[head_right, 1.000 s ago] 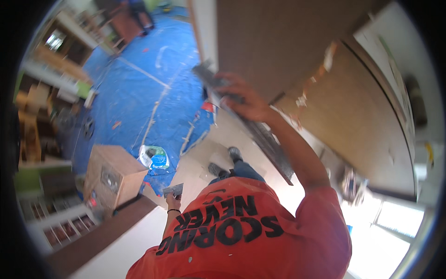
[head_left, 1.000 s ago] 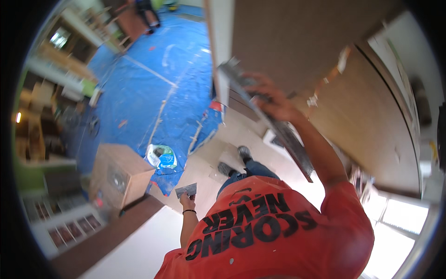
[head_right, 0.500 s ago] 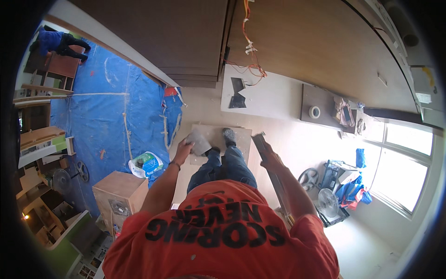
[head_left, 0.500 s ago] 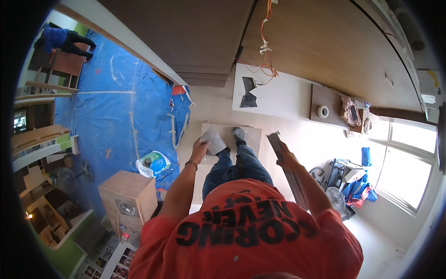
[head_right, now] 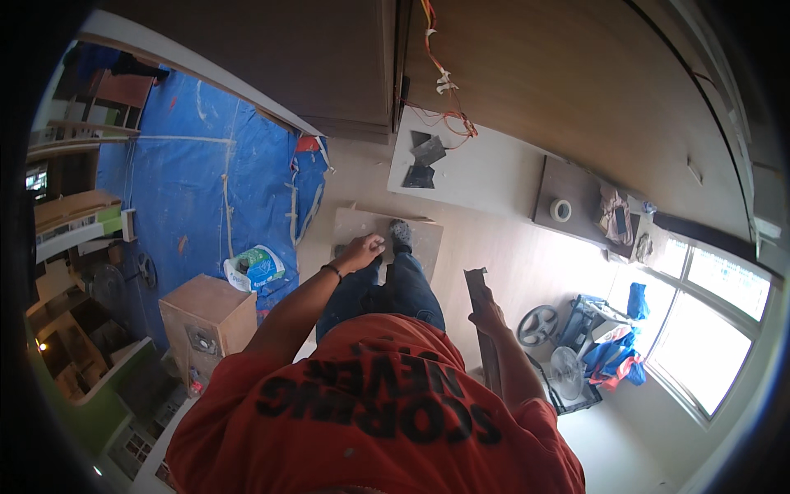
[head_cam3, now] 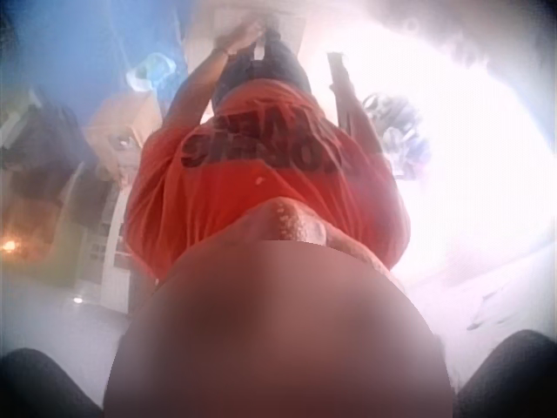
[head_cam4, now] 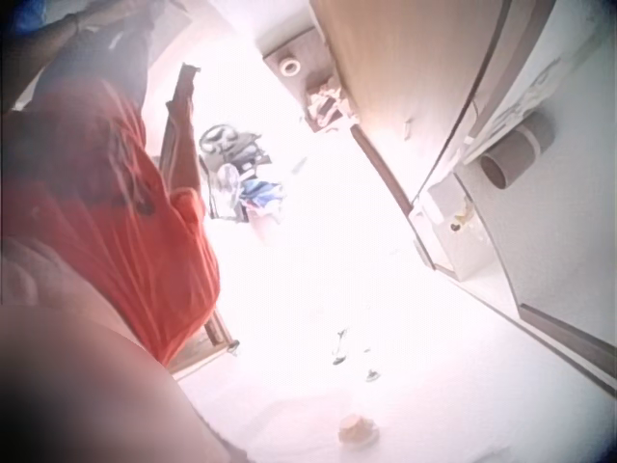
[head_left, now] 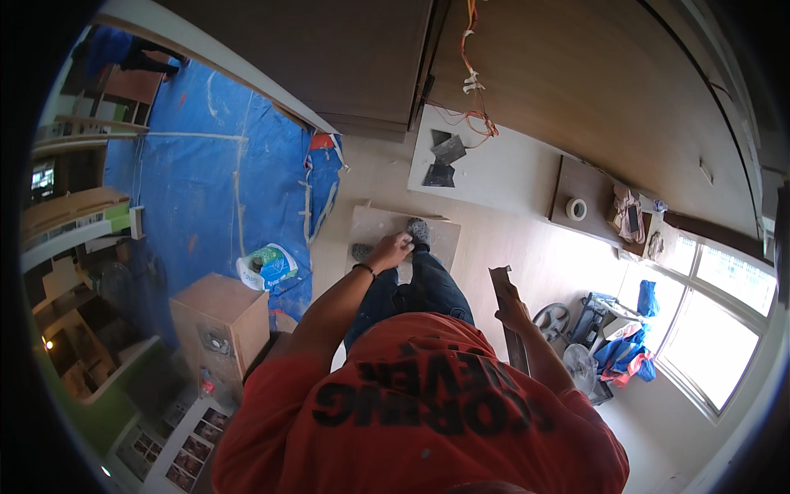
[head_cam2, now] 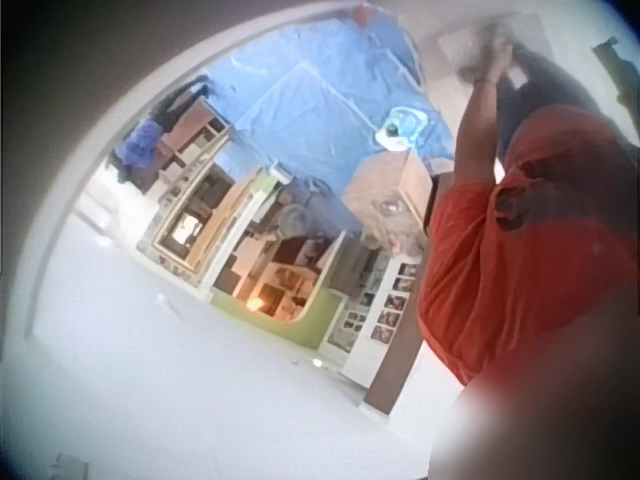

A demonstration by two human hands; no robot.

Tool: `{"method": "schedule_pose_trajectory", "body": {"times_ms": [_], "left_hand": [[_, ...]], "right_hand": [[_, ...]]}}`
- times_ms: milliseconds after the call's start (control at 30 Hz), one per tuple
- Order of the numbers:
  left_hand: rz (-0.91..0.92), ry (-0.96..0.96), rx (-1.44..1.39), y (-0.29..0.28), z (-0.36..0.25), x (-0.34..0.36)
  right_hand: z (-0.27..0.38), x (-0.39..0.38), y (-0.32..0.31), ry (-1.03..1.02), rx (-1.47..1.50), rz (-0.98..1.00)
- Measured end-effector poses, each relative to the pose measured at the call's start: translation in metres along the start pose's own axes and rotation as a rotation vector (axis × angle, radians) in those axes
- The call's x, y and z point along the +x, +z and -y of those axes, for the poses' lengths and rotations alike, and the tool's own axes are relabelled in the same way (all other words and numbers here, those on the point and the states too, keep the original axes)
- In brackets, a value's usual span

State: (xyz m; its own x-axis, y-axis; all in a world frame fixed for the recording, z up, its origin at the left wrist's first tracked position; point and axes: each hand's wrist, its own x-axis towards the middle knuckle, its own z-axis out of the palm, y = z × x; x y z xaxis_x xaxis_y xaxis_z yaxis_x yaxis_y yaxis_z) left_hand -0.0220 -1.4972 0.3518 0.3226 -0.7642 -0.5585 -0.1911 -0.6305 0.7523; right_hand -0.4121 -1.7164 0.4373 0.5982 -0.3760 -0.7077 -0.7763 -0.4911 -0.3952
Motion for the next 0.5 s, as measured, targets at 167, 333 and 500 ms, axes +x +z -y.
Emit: {"method": "schedule_pose_trajectory", "body": {"times_ms": [167,333,500], "left_hand": [[-0.288,-0.306,0.246,-0.004,0.054,-0.139],[-0.069,-0.956,-0.295,0.015,0.065,-0.255],[-0.454,-0.637,-1.014,0.083,0.054,-0.297]], "right_hand": [[0.018,0.08,-0.042,-0.134,0.003,0.057],[0.095,0.176,-0.098,-0.414,-0.213,0.088],[0.225,0.262,-0.118,-0.592,-0.361,0.187]]}}
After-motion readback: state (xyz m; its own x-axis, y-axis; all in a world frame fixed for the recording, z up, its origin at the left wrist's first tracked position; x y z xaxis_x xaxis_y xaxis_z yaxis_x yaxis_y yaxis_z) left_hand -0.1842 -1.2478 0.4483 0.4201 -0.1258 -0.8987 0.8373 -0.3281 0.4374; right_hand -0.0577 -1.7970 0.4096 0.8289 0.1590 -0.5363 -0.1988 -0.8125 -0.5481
